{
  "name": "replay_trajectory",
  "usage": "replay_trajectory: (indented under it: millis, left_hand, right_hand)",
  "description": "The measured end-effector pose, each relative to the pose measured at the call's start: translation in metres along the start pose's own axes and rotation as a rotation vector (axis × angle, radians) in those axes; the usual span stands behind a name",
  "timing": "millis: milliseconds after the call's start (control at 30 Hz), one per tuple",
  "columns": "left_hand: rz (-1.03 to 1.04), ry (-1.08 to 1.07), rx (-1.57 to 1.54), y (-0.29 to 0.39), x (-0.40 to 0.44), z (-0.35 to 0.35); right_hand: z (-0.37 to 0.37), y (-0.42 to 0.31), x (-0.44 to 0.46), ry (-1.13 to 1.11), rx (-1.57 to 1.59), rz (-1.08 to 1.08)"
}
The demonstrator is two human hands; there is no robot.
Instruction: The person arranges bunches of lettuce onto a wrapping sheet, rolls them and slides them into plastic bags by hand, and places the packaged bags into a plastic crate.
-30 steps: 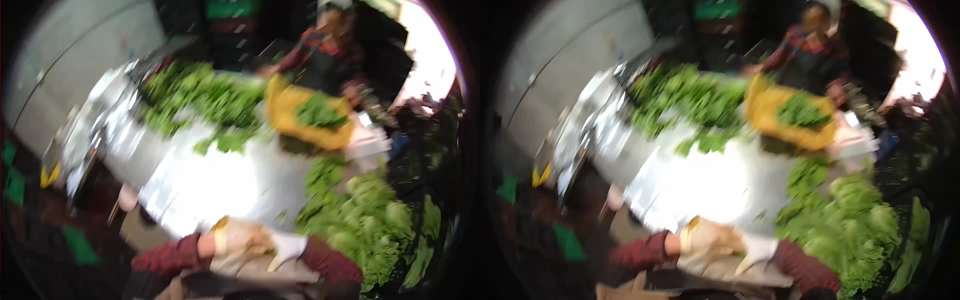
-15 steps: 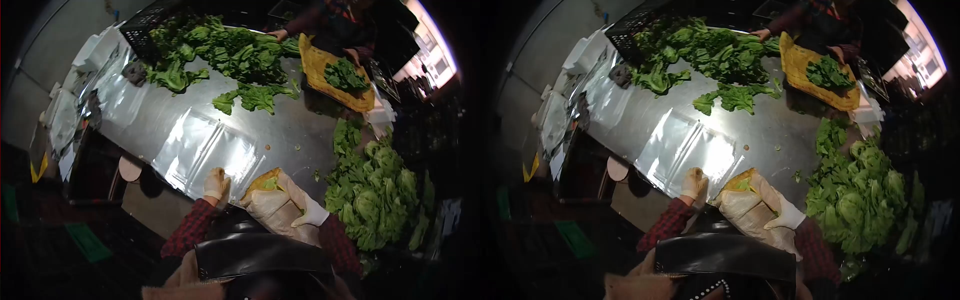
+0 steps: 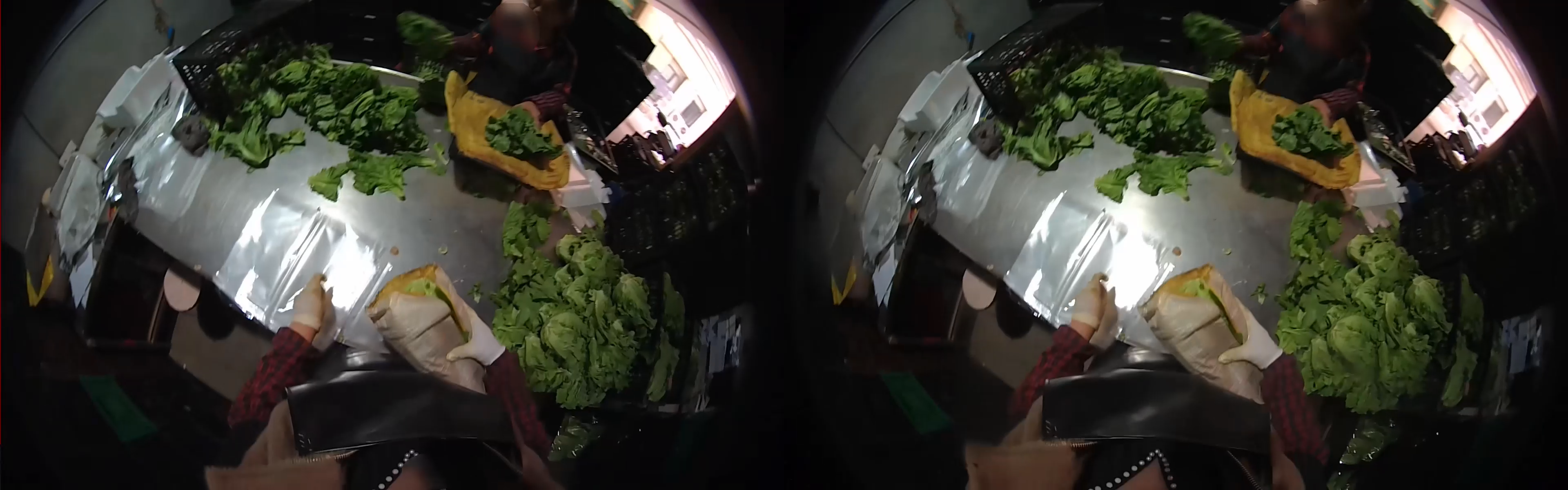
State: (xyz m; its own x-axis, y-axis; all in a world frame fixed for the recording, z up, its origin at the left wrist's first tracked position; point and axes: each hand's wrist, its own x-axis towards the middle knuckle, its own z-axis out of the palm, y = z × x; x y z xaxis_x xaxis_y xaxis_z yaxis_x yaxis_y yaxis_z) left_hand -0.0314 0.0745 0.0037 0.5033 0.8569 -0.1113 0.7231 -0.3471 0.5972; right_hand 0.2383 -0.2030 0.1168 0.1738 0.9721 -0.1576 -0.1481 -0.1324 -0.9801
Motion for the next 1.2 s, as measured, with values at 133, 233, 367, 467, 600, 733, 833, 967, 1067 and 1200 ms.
replay_trajectory:
  millis: [133,233,367,467,600,733,833,967,1067,1200]
  left_hand:
    - [0.274,0.097,0.191,-0.006,-0.001,0.014]
    - [0.315,0.046,0.307,-0.001,-0.001,0.020]
    - [0.297,-0.083,0.321,0.008,-0.006,0.005]
    - [0.359,-0.101,0.269,0.015,-0.010,-0.012]
    - [0.608,-0.144,0.181,0.020,-0.020,-0.031]
    - [0.418,-0.407,-0.287,0.038,-0.023,-0.040]
    - [0.550,-0.188,-0.075,0.040,-0.023,-0.046]
    - [0.565,-0.390,-0.098,0.040,-0.018,-0.050]
    - [0.559,-0.309,-0.059,-0.007,-0.006,-0.020]
    - [0.752,-0.307,0.353,0.002,0.003,-0.062]
  right_hand:
    - [-0.016,0.008,0.033,-0.093,-0.014,-0.002]
    - [-0.004,-0.007,0.062,-0.245,-0.012,0.049]
    - [-0.005,0.017,0.086,-0.345,-0.112,0.148]
    - [-0.007,0.021,0.087,-0.327,-0.157,0.140]
    - [0.000,0.014,0.082,-0.313,-0.173,0.146]
    - [0.006,0.008,0.076,-0.295,-0.168,0.147]
    - [0.008,0.017,0.070,-0.273,-0.207,0.128]
    - [0.014,-0.004,0.064,-0.294,-0.263,0.064]
    - [0.021,-0.009,0.070,-0.342,-0.337,-0.275]
    - [0.011,0.022,0.041,-0.135,-0.338,0.047]
